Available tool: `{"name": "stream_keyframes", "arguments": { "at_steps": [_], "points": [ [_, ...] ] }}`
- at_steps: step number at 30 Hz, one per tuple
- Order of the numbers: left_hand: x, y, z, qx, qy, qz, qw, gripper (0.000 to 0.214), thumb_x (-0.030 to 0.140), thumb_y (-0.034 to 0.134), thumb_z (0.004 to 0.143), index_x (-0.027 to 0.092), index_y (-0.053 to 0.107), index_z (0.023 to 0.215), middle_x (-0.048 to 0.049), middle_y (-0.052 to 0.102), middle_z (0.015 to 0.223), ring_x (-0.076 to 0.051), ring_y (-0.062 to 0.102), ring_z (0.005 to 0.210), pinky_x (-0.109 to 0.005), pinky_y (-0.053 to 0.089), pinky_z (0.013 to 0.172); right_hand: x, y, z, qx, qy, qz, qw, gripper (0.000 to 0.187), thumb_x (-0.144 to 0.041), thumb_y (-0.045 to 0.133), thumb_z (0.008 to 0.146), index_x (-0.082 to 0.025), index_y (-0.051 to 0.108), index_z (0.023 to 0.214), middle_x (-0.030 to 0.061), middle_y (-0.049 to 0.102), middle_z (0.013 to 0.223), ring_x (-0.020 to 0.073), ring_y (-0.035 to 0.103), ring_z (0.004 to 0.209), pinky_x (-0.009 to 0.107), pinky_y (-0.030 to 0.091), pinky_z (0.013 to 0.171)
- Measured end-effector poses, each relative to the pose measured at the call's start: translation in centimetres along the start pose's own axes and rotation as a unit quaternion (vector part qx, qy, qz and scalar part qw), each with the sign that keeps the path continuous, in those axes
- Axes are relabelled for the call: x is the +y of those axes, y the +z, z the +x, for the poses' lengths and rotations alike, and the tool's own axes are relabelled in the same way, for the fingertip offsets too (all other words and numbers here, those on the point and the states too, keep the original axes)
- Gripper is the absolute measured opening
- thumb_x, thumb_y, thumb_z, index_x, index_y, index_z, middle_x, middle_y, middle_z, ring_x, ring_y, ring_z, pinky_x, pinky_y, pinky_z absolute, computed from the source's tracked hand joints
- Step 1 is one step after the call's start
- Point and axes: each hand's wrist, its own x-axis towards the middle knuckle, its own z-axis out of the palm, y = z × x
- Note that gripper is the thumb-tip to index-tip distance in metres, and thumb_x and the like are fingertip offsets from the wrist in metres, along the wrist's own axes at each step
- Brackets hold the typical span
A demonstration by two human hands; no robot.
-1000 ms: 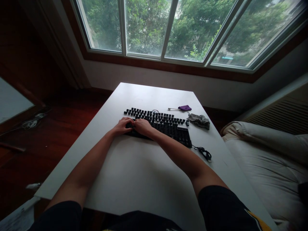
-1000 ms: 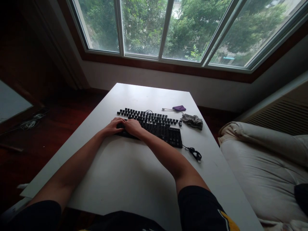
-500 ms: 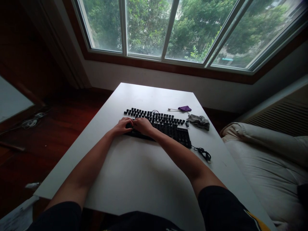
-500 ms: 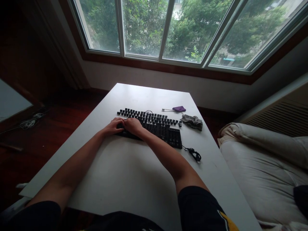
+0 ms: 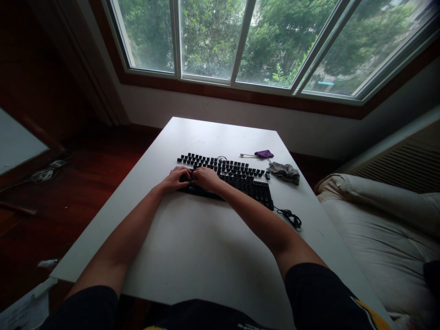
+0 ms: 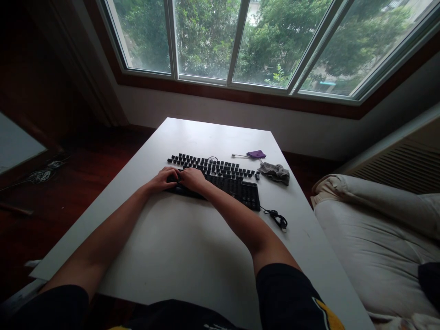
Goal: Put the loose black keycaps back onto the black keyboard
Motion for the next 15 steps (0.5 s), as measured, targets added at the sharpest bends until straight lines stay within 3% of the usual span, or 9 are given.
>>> {"name": "stream_keyframes", "arguments": {
  "at_steps": [4,10,15],
  "points": [
    [-0.1,0.0,0.0,-0.003,0.008,0.007,1.0,0.016,0.035,0.07,0.078,0.026,0.067,0.091,-0.0022,0.063,0.13,-0.028,0.046,0.129,-0.049,0.036,0.113,-0.3,-0.1,0.2,-0.016,-0.015,0.004,1.0,0.027,-0.04,0.063,0.093,-0.024,0.074,0.111,0.0076,0.073,0.112,0.0236,0.067,0.105,0.024,0.046,0.077],
    [0.1,-0.2,0.1,-0.004,0.006,0.011,1.0,0.016,0.037,0.07,0.079,0.026,0.068,0.091,-0.0025,0.063,0.131,-0.029,0.047,0.13,-0.049,0.037,0.114,-0.8,0.0,0.7,-0.029,0.024,-0.006,0.999,0.027,-0.039,0.063,0.092,-0.023,0.075,0.11,0.0098,0.074,0.112,0.0247,0.069,0.1,0.026,0.048,0.077],
    [0.1,-0.1,0.1,0.002,0.001,0.005,1.0,0.017,0.036,0.07,0.078,0.027,0.069,0.092,-0.0024,0.063,0.131,-0.029,0.046,0.131,-0.049,0.037,0.114,-0.2,-0.4,1.8,-0.058,0.001,0.02,0.998,0.024,-0.039,0.066,0.088,-0.023,0.077,0.103,0.0066,0.076,0.103,0.0236,0.07,0.095,0.025,0.045,0.069]
  ]
}}
